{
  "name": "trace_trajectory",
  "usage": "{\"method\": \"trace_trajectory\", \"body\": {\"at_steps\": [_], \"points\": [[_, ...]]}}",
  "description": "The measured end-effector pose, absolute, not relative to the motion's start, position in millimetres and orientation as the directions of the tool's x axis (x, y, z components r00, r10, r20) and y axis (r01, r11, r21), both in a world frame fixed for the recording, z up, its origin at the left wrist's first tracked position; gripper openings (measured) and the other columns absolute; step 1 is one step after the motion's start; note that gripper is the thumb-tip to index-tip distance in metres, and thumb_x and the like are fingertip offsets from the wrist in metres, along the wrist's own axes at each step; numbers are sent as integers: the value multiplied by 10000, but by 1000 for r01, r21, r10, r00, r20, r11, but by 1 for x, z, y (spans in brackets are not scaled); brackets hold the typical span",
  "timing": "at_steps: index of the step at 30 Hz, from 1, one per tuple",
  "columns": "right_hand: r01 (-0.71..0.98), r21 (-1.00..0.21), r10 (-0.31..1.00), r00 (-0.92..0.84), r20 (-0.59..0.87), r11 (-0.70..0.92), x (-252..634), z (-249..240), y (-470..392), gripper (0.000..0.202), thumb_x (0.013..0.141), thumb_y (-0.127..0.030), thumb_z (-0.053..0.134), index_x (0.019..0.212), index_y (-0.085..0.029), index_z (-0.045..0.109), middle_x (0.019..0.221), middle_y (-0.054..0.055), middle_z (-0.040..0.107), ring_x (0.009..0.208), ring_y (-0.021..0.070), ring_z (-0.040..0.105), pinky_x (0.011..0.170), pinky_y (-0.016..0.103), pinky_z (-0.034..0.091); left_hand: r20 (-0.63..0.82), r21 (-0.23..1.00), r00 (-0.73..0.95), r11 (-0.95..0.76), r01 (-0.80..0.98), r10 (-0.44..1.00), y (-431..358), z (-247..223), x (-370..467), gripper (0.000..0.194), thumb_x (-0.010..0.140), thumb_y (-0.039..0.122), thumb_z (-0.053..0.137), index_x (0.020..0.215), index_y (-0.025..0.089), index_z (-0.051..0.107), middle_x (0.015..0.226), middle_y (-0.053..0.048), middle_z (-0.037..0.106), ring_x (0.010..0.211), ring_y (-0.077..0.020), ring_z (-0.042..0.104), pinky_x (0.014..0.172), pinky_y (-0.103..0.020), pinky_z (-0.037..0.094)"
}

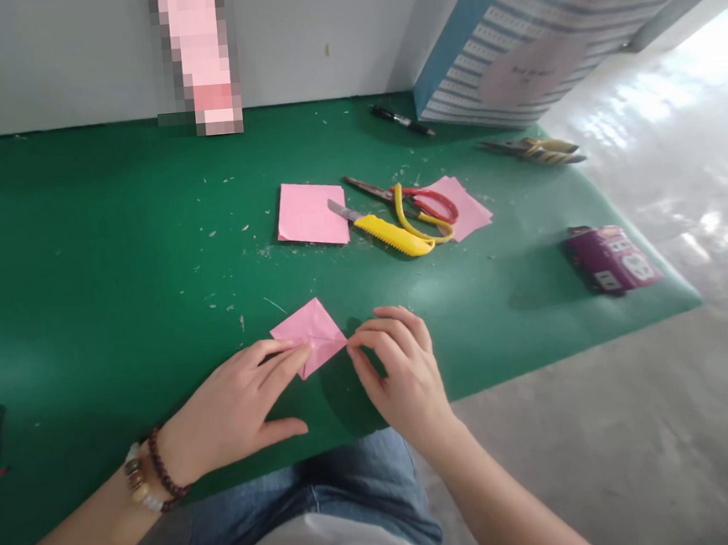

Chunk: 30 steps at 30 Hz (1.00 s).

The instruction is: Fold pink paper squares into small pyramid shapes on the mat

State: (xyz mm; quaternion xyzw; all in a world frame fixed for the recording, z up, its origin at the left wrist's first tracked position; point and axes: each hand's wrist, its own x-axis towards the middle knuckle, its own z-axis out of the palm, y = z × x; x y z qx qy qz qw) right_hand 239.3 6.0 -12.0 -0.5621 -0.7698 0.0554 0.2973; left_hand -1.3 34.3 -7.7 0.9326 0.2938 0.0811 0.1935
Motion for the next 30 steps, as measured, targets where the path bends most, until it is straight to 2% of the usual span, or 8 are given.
{"method": "trace_trajectory", "body": {"at_steps": [5, 14, 17, 22, 26, 30], "points": [[872, -326, 910, -261, 321, 365, 224, -17, 11, 94, 922, -177, 546, 900, -208, 633, 881, 67, 643, 970, 257, 514, 855, 427, 457, 28, 460, 792, -712, 531, 610, 33, -7, -2, 771, 888, 479, 592, 1490, 154, 239, 1358, -149, 532, 1241, -293, 495, 996, -459, 497], [849, -323, 903, -349, 250, 417, 200, -17, -2, 109, 917, -160, 542, 926, -207, 639, 880, 52, 645, 928, 231, 527, 857, 392, 426, 39, 478, 779, -696, 536, 626, 34, -6, 0, 750, 863, 483, 624, 1463, 173, 299, 1345, -141, 548, 1240, -292, 511, 1013, -454, 492], [819, -362, 892, -371, 258, 445, 196, -16, -4, 101, 921, -176, 549, 927, -209, 644, 876, 47, 654, 916, 222, 539, 850, 385, 434, 47, 477, 777, -698, 534, 627, 34, -7, -1, 757, 849, 489, 639, 1450, 159, 319, 1339, -148, 551, 1229, -293, 519, 995, -455, 506], [712, -559, 903, -292, 314, 425, 210, -8, 2, 92, 927, -165, 559, 903, -213, 634, 856, 26, 673, 833, 179, 567, 781, 349, 466, 41, 467, 783, -705, 535, 621, 35, -7, 0, 707, 844, 467, 652, 1409, 150, 369, 1305, -146, 571, 1209, -296, 526, 988, -463, 503], [707, -519, 877, -369, 308, 480, 233, -3, 18, 113, 918, -209, 587, 1000, -211, 665, 932, 66, 687, 870, 203, 592, 773, 366, 511, 58, 466, 802, -727, 505, 594, 37, -11, -1, 602, 897, 432, 590, 1404, 174, 393, 1308, -122, 588, 1206, -279, 536, 994, -453, 492], [739, -494, 885, -429, 179, 458, 242, 1, 31, 173, 888, -251, 640, 1055, -207, 658, 984, 83, 692, 896, 236, 597, 790, 407, 520, 78, 438, 847, -781, 445, 526, 39, -13, -2, 508, 926, 423, 552, 1361, 176, 468, 1403, -116, 533, 1253, -275, 508, 1029, -457, 468]]}}
